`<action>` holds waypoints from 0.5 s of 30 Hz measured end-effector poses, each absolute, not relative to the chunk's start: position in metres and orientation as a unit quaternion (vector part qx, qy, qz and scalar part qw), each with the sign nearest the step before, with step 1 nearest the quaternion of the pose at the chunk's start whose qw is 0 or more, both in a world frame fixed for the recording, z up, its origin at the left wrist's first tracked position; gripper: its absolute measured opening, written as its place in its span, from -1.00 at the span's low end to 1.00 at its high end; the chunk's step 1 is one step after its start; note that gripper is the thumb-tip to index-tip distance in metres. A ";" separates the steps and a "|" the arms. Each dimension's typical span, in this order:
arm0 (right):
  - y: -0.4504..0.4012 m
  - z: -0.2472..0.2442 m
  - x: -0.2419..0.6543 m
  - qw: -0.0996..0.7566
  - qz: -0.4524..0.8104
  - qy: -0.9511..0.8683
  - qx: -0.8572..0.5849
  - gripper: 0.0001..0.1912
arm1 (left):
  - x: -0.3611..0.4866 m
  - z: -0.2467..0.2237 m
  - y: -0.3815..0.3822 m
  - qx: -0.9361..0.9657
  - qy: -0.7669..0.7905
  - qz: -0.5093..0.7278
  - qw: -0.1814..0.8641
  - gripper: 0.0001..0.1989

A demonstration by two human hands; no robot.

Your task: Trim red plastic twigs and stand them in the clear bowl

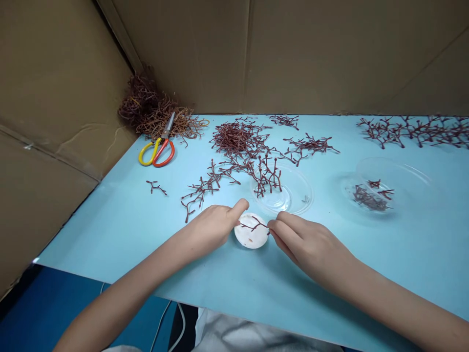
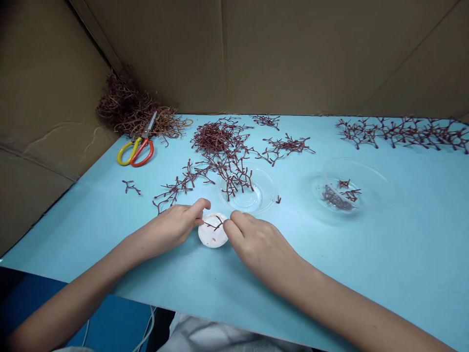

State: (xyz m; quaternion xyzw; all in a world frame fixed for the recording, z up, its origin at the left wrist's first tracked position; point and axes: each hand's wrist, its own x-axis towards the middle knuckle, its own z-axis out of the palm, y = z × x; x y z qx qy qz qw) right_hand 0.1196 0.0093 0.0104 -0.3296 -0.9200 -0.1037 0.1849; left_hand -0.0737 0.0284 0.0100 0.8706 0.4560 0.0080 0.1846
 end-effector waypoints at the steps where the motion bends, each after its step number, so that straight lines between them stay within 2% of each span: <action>1: 0.009 0.010 0.119 0.184 -0.104 -0.921 -0.327 -0.64 | -0.072 0.013 0.029 0.873 0.454 -0.005 0.178 -0.85; 4: 0.009 0.010 0.117 0.184 -0.101 -0.924 -0.321 -0.63 | -0.068 0.022 0.029 0.887 0.439 -0.046 0.136 -0.85; 8: 0.011 0.009 0.114 0.197 -0.097 -0.922 -0.320 -0.62 | -0.059 0.033 0.031 0.902 0.414 -0.098 0.077 -0.73; 15: 0.014 0.006 0.111 0.216 -0.091 -0.920 -0.313 -0.59 | -0.048 0.045 0.035 0.902 0.401 -0.148 0.064 -0.68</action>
